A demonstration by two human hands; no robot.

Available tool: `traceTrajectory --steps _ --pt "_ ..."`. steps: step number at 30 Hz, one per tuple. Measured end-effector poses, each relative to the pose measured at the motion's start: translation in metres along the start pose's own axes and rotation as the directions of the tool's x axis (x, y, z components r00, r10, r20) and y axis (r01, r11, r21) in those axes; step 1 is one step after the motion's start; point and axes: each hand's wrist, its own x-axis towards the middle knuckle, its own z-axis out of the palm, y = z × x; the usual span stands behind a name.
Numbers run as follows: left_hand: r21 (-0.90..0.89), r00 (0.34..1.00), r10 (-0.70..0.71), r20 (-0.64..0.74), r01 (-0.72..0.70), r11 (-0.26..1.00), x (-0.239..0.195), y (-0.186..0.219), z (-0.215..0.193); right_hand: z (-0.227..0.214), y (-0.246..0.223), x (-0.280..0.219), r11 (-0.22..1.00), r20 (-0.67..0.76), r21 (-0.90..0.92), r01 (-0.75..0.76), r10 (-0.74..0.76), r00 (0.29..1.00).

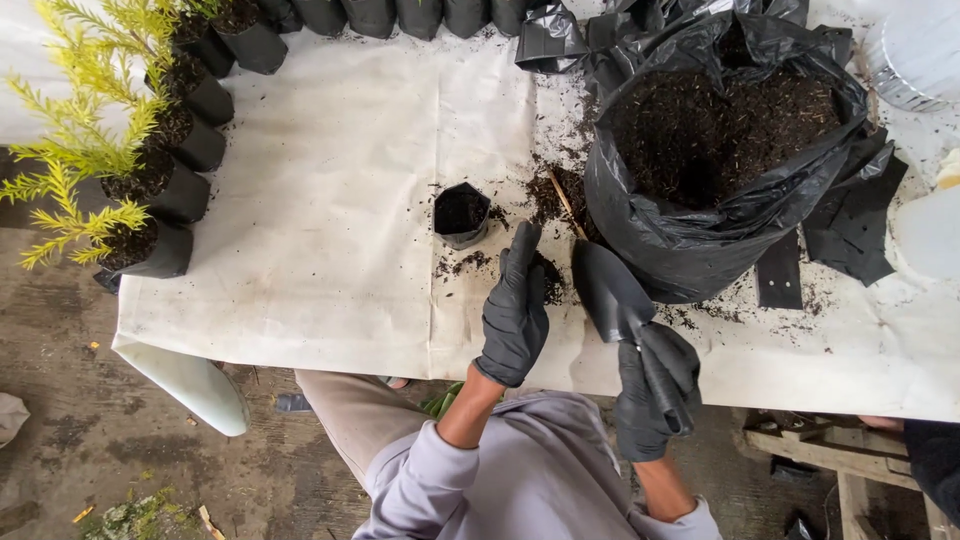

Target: The person scoops soil from a large black bag using a small trowel and fills several small black nursery pots placed on a white cloth. The person uses a wooden stick to poke holes in the soil and presses the soil down into the pots.

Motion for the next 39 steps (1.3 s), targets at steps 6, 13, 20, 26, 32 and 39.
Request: traceTrajectory --steps 6,13,20,26,32,39 --pt "-0.222 1.0 -0.013 -0.008 0.011 0.975 0.013 0.013 0.007 0.019 -0.018 -0.008 0.993 0.005 0.045 -0.108 0.108 0.994" --pt "-0.398 0.996 -0.091 -0.012 0.079 0.914 0.021 0.023 0.004 0.027 -0.023 -0.007 0.943 0.038 0.065 -0.327 0.325 0.945" --pt "-0.39 0.966 0.025 -0.259 -0.128 0.912 0.023 0.055 -0.038 0.024 -0.024 0.018 0.936 0.105 0.04 -0.349 0.344 0.933" --pt "-0.171 0.934 0.089 -0.347 -0.156 0.973 0.025 0.009 -0.078 0.046 -0.04 0.05 0.923 0.007 0.185 -0.338 0.342 0.939" --pt "-0.058 0.99 0.023 -0.14 -0.031 0.998 0.045 -0.046 -0.074 0.081 -0.095 0.102 0.975 0.099 0.112 -0.193 0.182 0.978" --pt "-0.547 0.965 -0.229 -0.126 0.125 0.828 0.055 -0.036 -0.073 0.115 -0.059 0.114 0.951 0.177 0.181 -0.252 0.22 0.959"
